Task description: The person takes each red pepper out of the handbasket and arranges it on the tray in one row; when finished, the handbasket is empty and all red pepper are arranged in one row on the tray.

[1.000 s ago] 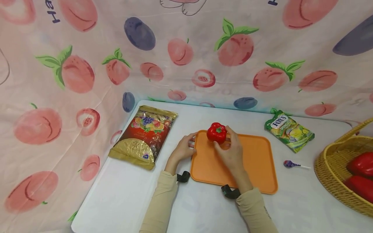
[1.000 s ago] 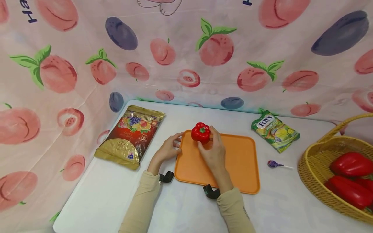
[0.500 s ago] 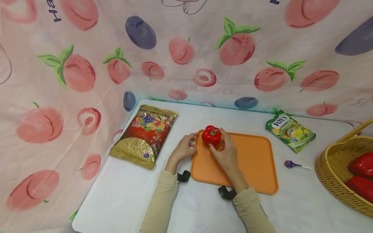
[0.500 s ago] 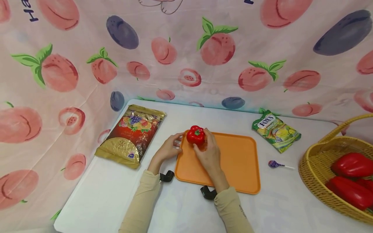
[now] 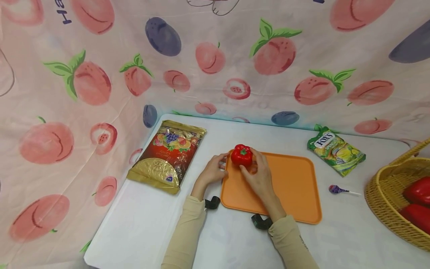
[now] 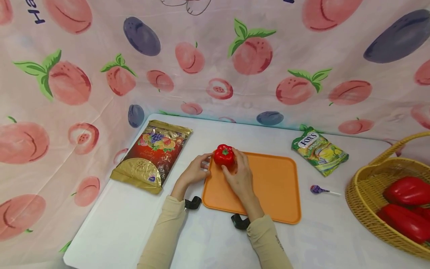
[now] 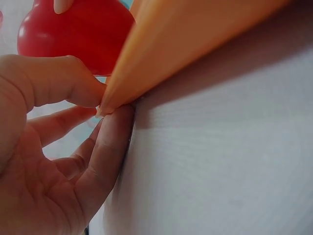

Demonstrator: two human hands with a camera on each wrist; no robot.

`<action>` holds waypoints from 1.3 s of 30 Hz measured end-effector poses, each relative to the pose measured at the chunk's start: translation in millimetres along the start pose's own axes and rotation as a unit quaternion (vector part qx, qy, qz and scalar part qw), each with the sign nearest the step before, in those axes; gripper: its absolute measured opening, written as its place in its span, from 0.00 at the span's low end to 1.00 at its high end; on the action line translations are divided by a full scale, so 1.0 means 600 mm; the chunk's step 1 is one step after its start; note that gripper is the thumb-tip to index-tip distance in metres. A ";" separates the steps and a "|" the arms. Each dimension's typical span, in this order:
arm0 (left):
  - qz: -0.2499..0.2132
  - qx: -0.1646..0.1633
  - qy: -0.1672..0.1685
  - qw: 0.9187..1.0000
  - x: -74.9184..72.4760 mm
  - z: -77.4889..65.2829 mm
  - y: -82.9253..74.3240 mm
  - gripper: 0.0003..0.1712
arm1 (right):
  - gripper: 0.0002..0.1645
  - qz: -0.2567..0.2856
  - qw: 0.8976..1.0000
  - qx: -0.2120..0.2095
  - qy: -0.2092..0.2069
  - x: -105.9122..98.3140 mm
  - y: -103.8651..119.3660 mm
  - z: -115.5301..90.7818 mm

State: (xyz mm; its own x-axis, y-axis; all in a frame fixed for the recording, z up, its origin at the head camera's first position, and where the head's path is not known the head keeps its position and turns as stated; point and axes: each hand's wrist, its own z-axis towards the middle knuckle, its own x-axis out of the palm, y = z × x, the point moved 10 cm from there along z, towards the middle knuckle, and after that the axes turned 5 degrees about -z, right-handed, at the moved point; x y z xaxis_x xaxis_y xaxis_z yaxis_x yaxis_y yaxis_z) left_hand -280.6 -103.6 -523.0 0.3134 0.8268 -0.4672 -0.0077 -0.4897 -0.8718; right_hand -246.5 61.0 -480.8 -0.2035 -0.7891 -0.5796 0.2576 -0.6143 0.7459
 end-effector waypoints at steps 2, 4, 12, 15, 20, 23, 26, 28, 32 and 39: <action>-0.001 0.004 0.001 1.000 0.002 0.001 -0.003 0.42 | 0.45 0.001 1.000 -0.002 0.004 -0.001 0.001 0.000; -0.002 0.010 0.002 1.000 0.003 0.001 -0.007 0.42 | 0.45 0.000 1.000 -0.006 0.007 -0.002 0.001 -0.001; -0.001 0.018 0.010 1.000 0.010 0.004 -0.019 0.41 | 0.45 0.004 1.000 -0.012 0.005 -0.013 -0.001 0.000; 0.000 0.018 0.013 1.000 0.013 0.005 -0.021 0.41 | 0.45 0.007 1.000 -0.013 0.004 -0.019 -0.002 0.000; 0.000 0.029 0.016 0.999 0.018 0.008 -0.027 0.41 | 0.46 0.000 1.000 -0.006 0.006 -0.025 -0.005 -0.001; 0.005 0.029 0.016 0.999 0.019 0.010 -0.026 0.41 | 0.47 -0.004 1.000 -0.001 0.011 -0.026 -0.005 -0.001; 0.009 0.021 0.015 1.000 0.018 0.009 -0.020 0.41 | 0.47 -0.009 1.000 0.004 0.014 -0.027 -0.003 -0.001; 0.006 0.015 0.012 1.000 0.016 0.008 -0.016 0.40 | 0.48 -0.013 1.000 0.008 0.018 -0.027 -0.002 0.000; 0.000 0.010 0.007 1.000 0.010 0.005 -0.009 0.40 | 0.48 -0.024 0.999 0.023 0.030 -0.028 -0.005 0.001; -0.004 -0.003 0.002 1.000 -0.001 -0.004 -0.002 0.41 | 0.48 -0.040 0.998 0.034 0.028 -0.058 -0.019 0.004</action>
State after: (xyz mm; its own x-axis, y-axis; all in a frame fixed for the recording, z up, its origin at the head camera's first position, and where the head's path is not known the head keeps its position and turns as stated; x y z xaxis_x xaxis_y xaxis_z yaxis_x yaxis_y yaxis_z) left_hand -278.6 -104.2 -521.5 0.3171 0.8297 -0.4594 0.0012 -0.4847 -0.8747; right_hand -244.8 95.4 -468.5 -0.1665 -0.7377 -0.6543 0.1768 -0.6751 0.7162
